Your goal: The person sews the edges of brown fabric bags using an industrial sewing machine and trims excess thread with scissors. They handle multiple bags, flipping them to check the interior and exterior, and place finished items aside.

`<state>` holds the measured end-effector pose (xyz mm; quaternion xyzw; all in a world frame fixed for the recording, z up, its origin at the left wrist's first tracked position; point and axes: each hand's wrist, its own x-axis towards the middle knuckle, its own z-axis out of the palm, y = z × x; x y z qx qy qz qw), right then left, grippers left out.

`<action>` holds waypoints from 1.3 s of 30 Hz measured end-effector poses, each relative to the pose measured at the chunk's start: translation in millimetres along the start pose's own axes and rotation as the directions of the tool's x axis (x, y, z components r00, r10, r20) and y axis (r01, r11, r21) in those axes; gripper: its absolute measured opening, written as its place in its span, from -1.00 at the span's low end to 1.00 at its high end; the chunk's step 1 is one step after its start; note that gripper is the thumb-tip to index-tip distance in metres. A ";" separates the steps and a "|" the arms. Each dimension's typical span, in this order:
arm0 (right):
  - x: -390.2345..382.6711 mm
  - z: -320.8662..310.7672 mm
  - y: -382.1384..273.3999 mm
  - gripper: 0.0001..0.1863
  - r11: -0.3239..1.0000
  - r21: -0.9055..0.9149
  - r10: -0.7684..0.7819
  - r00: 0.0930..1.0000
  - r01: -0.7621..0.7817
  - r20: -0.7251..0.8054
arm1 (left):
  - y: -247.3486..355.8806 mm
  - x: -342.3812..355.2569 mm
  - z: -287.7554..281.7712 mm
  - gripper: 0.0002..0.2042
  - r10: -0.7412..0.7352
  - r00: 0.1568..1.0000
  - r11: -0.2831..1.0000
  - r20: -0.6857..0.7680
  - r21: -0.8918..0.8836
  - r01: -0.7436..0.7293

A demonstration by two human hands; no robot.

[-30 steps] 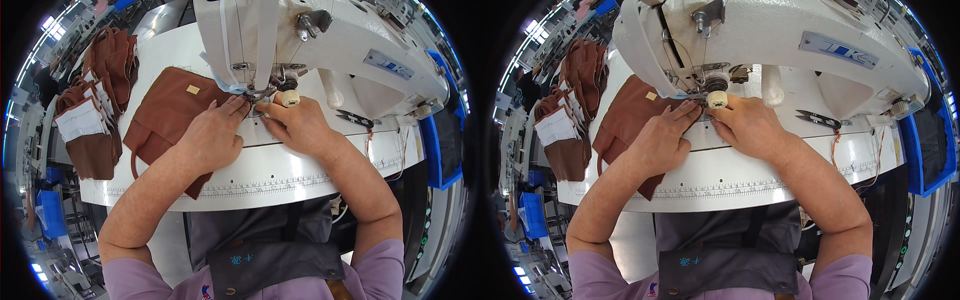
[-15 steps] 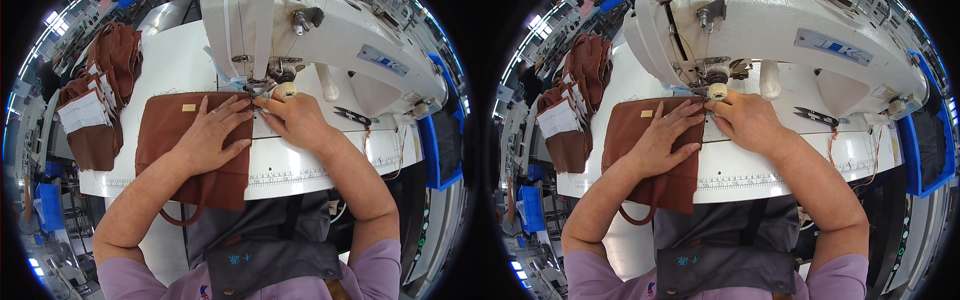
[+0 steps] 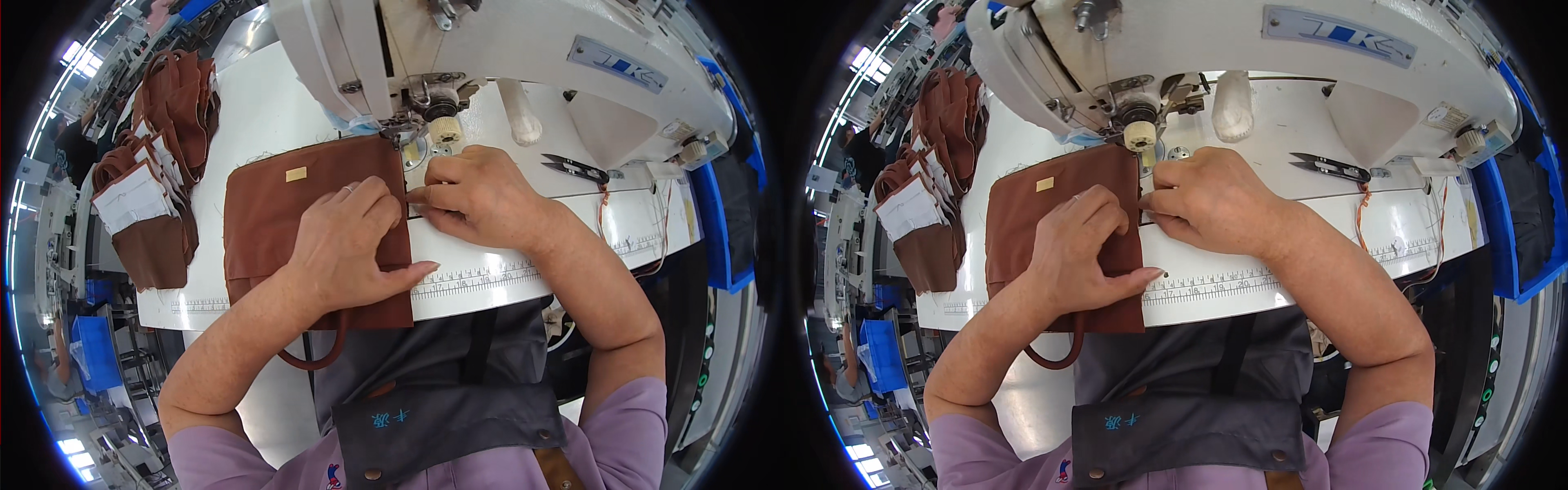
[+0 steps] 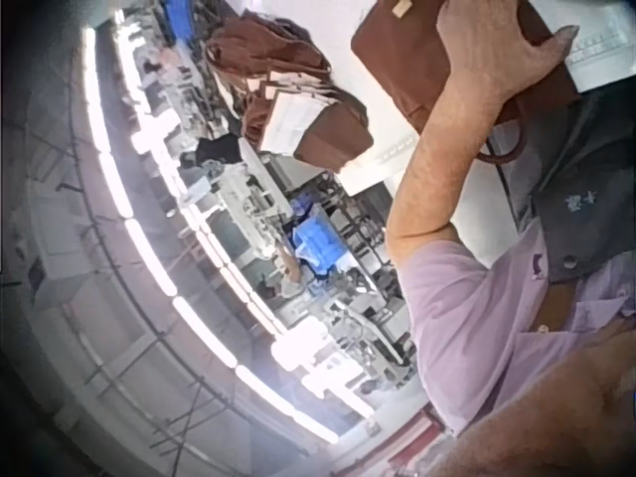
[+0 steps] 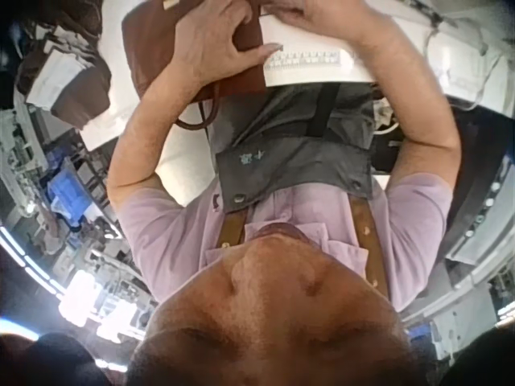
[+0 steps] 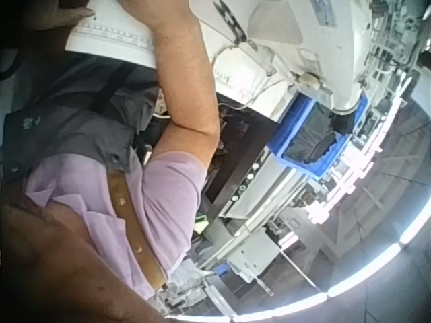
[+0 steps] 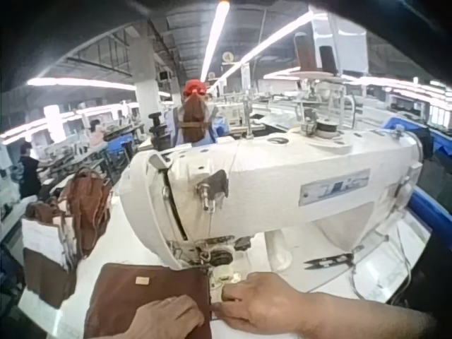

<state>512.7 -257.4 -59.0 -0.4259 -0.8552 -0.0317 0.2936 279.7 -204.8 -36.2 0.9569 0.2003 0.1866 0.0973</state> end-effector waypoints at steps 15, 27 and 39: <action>0.3 -0.6 -3.0 -0.86 0.992 0.123 -0.020 0.998 0.012 0.060 | -19.7 10.2 -3.1 -0.89 -0.331 0.924 0.766 0.191 -0.517 0.381; 5.7 16.2 -2.8 -0.91 0.988 -0.074 -0.144 0.986 0.138 -0.078 | -13.3 -1.7 -11.0 -0.89 -0.300 0.950 0.871 0.091 -0.379 0.311; 8.3 15.6 -7.9 -0.90 0.955 -0.160 -0.266 0.959 0.250 -0.092 | -6.3 4.1 -20.2 -0.80 -0.267 0.964 0.890 0.020 -0.378 0.254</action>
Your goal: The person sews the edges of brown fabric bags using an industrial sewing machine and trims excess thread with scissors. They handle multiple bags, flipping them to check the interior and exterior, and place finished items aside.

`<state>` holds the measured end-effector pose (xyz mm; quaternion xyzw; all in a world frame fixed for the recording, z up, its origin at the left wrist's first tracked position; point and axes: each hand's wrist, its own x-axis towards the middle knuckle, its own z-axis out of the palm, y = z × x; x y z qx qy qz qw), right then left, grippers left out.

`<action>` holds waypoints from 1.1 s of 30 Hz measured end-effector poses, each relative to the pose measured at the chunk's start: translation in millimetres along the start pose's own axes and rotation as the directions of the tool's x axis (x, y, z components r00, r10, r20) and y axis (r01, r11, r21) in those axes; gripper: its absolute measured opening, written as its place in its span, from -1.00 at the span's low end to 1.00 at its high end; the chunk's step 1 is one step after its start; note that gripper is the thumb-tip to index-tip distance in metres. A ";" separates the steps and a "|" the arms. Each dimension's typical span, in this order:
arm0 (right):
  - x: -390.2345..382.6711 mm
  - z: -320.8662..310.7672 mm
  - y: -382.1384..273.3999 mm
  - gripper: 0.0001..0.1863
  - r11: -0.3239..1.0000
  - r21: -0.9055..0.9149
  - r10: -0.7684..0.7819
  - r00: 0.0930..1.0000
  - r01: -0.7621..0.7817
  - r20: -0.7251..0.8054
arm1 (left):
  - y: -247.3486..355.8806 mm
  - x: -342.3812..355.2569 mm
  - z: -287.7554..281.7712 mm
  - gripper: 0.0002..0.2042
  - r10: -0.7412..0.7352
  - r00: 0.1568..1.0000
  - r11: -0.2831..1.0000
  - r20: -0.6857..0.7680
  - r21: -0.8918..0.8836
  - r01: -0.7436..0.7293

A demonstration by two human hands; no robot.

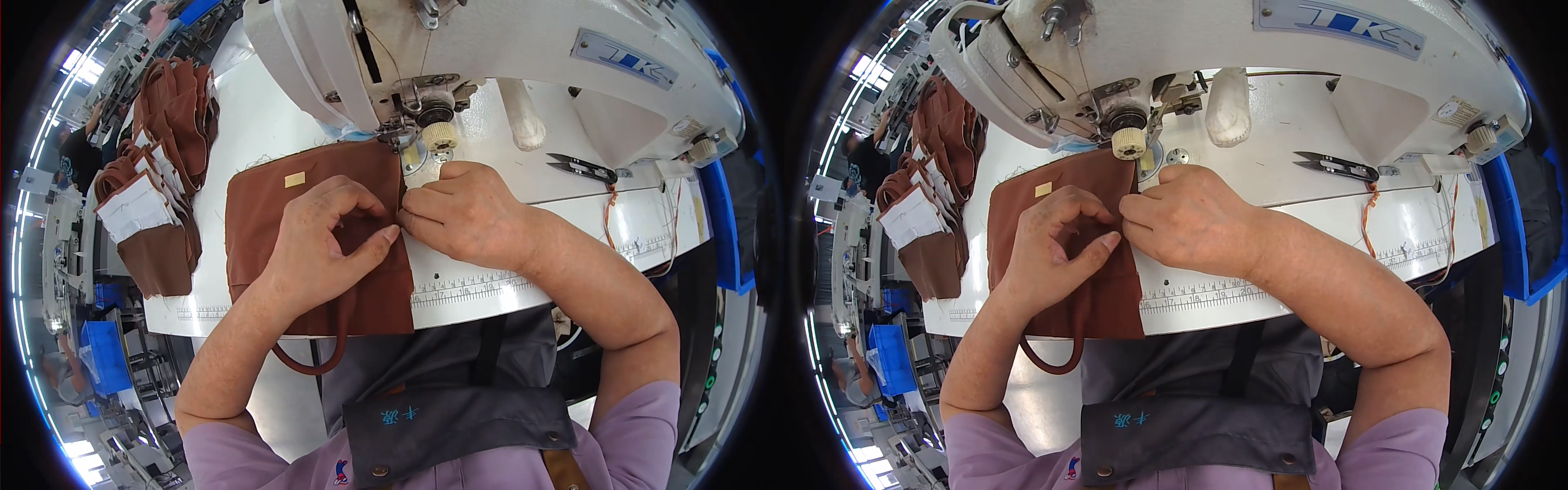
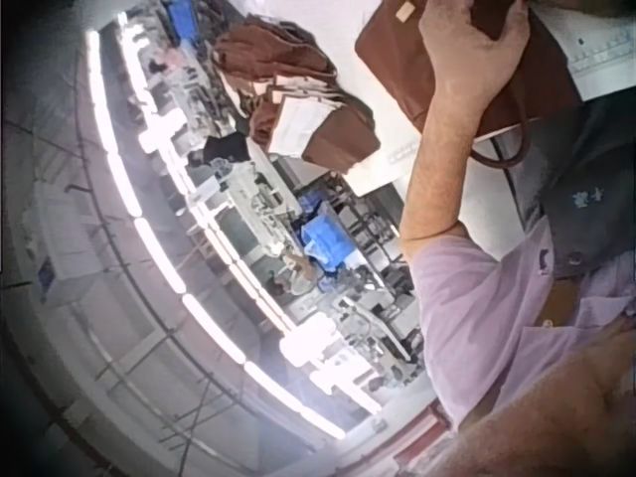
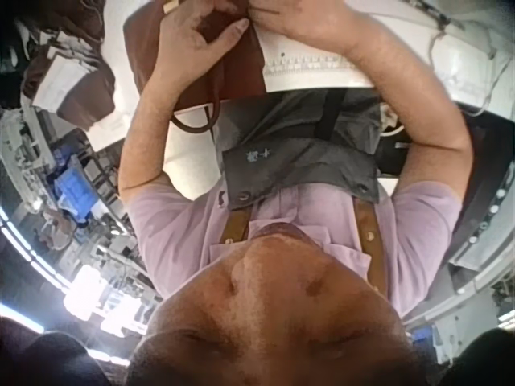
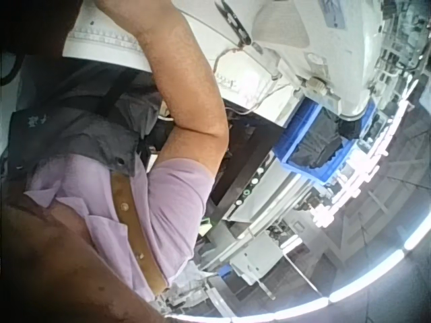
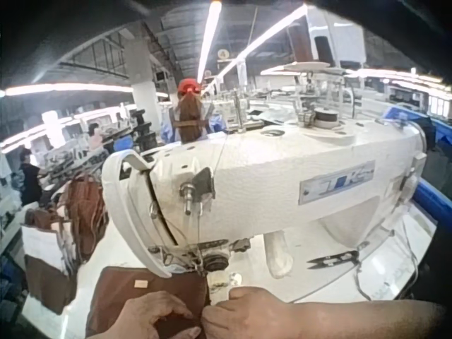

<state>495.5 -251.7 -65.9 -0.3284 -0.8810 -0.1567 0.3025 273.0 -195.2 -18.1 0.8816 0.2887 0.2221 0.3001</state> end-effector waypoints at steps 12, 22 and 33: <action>-3.8 -9.6 -9.8 -0.91 0.989 0.091 0.106 0.987 -0.118 0.121 | -19.8 -17.0 18.2 -0.62 0.305 0.949 0.927 0.082 0.202 -0.316; 0.6 -18.8 -6.6 -0.90 0.961 0.132 0.230 0.967 -0.244 0.114 | -14.5 -17.3 20.2 -0.67 0.277 0.954 0.913 0.110 0.279 -0.297; -0.7 -14.4 3.2 -0.83 0.915 0.156 0.350 0.923 -0.373 0.158 | -33.8 12.3 21.2 -0.73 0.312 0.950 0.909 0.019 0.284 -0.304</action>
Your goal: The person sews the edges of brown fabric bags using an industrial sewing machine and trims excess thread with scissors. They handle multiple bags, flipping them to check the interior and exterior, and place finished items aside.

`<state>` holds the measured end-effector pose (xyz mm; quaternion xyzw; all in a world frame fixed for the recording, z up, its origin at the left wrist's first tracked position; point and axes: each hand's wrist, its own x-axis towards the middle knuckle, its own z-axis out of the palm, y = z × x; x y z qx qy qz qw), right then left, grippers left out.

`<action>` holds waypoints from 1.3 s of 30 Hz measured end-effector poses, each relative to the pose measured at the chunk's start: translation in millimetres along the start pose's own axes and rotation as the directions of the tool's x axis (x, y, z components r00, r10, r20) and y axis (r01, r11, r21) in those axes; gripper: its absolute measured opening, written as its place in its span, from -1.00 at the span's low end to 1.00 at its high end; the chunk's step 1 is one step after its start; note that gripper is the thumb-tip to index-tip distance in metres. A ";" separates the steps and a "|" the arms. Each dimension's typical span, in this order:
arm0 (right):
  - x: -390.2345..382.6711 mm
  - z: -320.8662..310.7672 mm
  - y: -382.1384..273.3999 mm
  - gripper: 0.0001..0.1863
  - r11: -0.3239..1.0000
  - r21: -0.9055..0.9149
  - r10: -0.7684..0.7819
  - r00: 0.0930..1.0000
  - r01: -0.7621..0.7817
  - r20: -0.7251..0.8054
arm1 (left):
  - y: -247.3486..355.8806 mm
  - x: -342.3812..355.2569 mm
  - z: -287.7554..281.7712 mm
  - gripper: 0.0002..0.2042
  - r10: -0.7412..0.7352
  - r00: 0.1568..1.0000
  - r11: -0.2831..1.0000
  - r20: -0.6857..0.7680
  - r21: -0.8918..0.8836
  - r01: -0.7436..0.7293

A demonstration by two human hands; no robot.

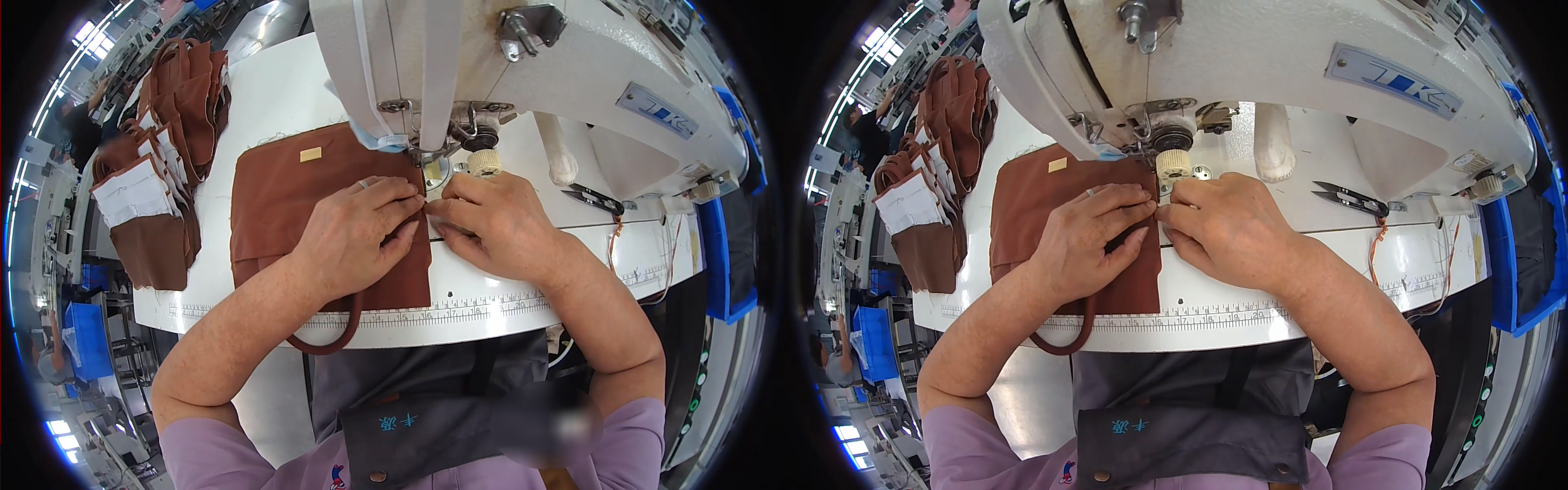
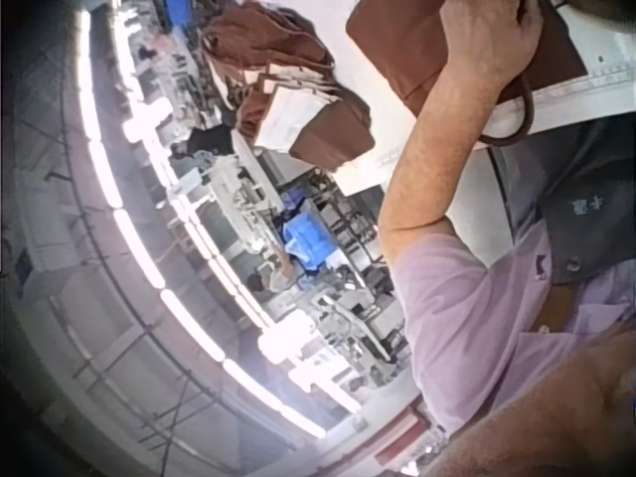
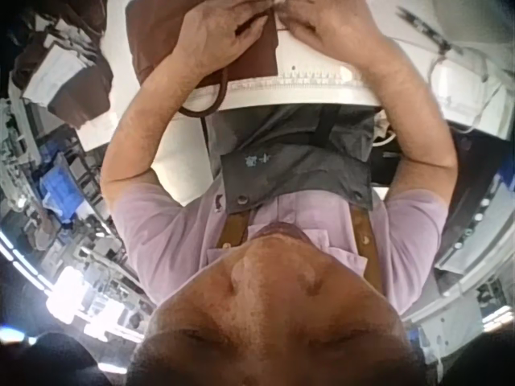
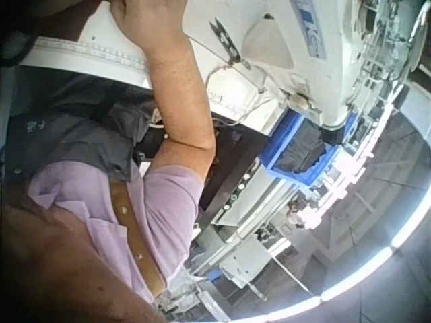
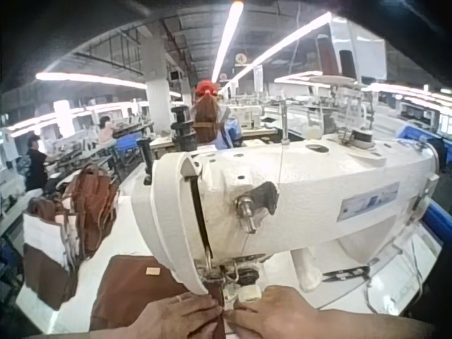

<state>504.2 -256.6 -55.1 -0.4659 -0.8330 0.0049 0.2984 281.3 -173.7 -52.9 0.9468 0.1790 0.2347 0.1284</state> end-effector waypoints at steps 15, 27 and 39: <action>1.0 -0.4 2.0 -0.82 0.998 -0.055 0.034 0.999 -0.035 -0.021 | 3.7 4.4 -14.9 -0.67 -0.025 0.995 0.996 0.094 0.093 0.016; -2.0 5.3 7.4 -0.67 0.992 -0.099 0.080 0.997 -0.080 0.002 | -2.5 1.2 -6.6 -0.62 -0.084 0.996 0.996 0.031 0.034 0.083; 2.0 2.6 5.2 -0.70 0.985 -0.057 0.167 0.986 -0.165 0.028 | -45.1 29.1 -7.4 -0.70 -0.061 0.998 0.998 -0.012 0.013 0.062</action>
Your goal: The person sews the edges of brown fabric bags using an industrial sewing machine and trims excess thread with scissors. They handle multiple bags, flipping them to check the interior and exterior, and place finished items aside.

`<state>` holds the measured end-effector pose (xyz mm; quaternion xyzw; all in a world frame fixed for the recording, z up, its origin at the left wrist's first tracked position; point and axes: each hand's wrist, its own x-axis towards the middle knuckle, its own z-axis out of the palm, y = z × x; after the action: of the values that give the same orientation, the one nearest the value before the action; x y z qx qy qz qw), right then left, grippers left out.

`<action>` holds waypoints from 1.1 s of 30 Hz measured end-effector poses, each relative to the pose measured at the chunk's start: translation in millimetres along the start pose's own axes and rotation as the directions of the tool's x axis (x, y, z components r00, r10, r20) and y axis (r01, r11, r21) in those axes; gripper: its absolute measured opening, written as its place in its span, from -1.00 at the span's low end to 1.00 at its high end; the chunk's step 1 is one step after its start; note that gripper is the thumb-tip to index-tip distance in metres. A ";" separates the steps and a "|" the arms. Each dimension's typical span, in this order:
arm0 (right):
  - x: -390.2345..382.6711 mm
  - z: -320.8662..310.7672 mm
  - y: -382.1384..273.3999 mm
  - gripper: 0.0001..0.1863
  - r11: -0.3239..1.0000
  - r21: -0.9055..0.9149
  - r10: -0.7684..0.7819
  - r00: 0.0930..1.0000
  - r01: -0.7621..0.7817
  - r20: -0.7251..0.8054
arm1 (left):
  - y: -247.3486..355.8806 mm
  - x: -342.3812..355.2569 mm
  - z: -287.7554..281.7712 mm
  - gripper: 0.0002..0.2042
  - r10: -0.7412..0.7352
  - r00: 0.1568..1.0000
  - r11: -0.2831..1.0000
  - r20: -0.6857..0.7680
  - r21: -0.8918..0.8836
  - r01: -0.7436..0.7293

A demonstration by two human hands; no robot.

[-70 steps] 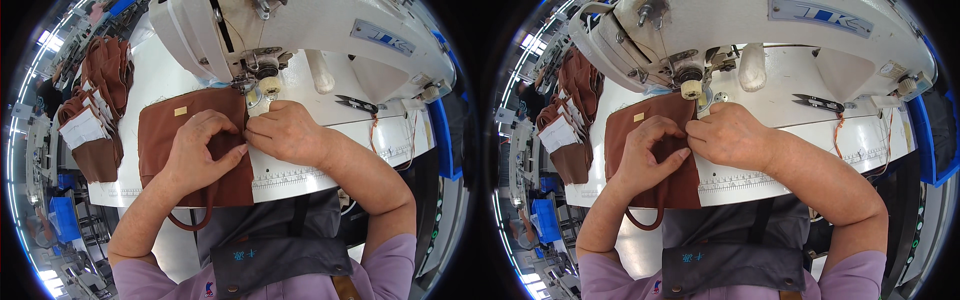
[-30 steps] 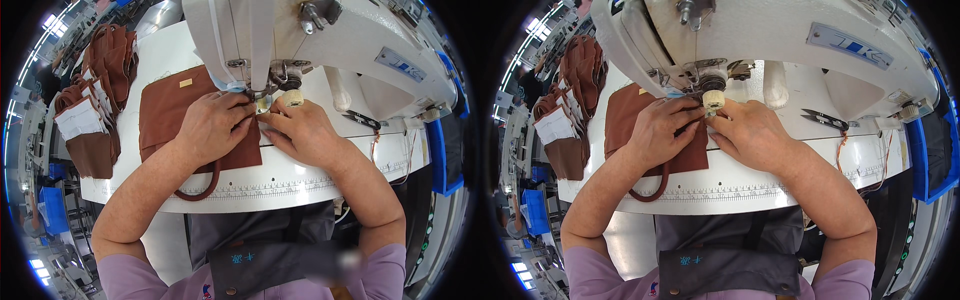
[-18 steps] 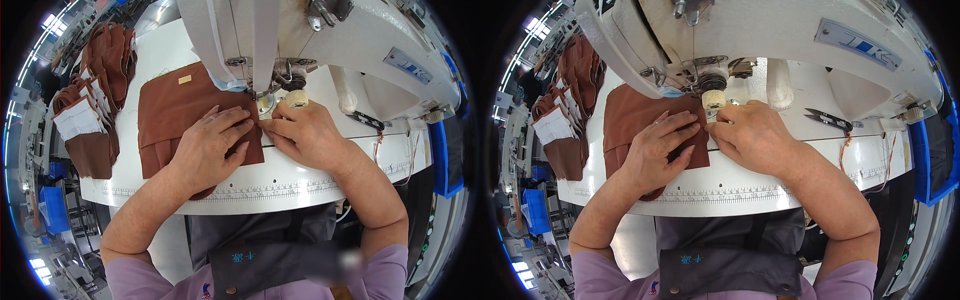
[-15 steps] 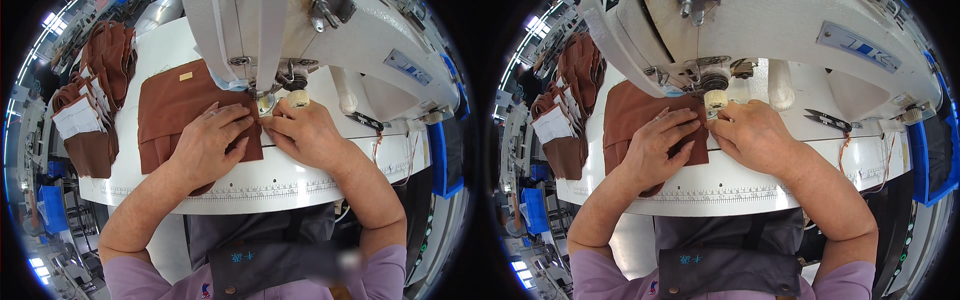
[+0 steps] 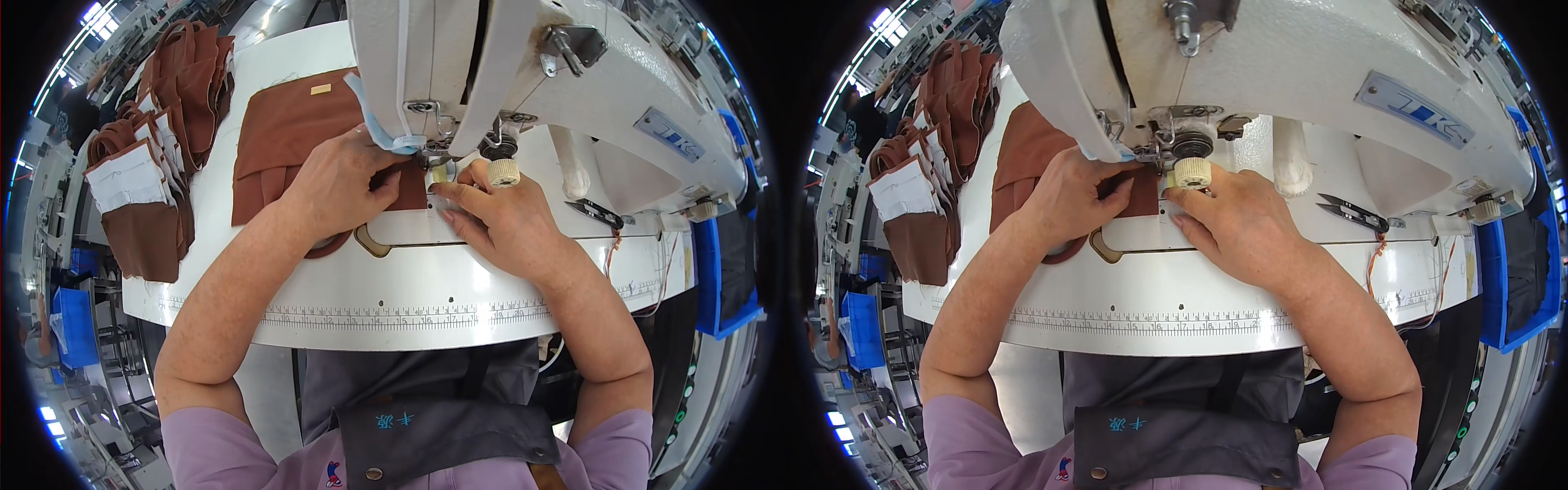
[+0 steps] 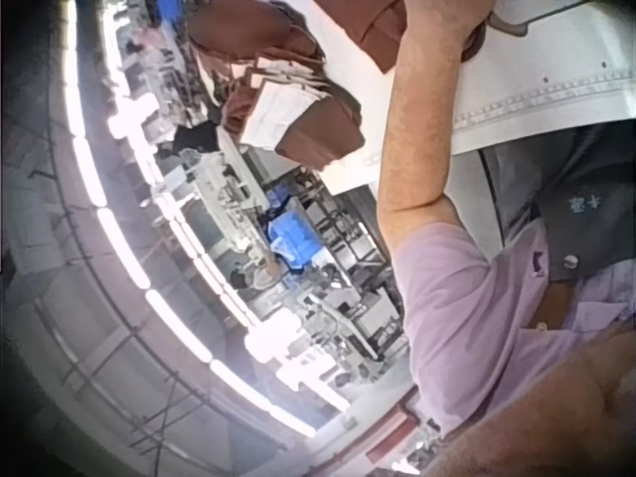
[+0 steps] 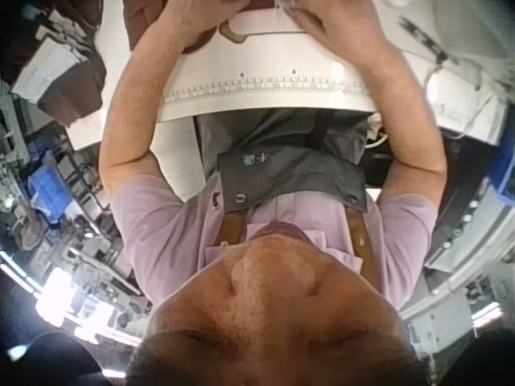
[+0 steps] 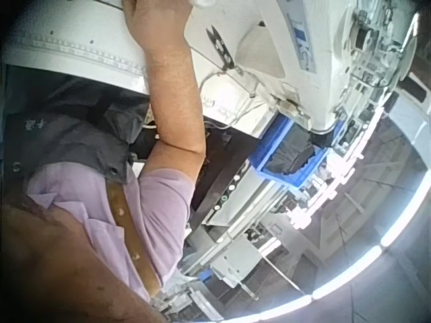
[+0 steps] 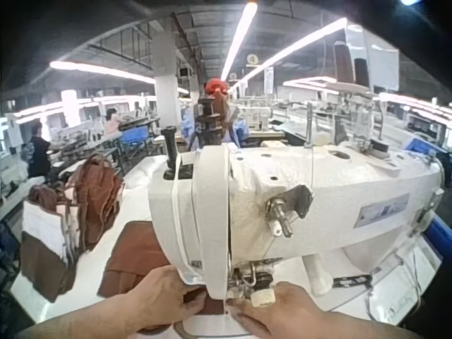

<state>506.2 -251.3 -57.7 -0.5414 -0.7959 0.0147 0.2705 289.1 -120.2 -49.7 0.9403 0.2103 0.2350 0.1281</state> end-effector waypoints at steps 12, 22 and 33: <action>-1.8 3.2 9.4 -0.78 1.000 0.003 0.012 0.998 -0.012 -0.069 | 2.0 -28.6 -12.1 -0.28 -0.101 0.971 0.991 0.216 0.108 0.078; -2.5 2.9 15.3 -0.85 0.999 -0.038 -0.035 0.993 0.031 -0.114 | 110.0 -158.1 -83.7 -0.08 -0.296 0.880 0.932 0.371 0.313 0.182; -6.9 1.3 11.1 -0.87 0.998 0.048 -0.029 0.992 0.035 -0.126 | 89.1 -225.9 -188.2 -0.82 -0.599 0.507 0.775 -0.620 -0.290 0.561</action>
<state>516.9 -252.4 -65.2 -0.5214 -0.7854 -0.0035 0.3336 44.6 -274.7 54.1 0.6558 0.5380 0.5117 0.1369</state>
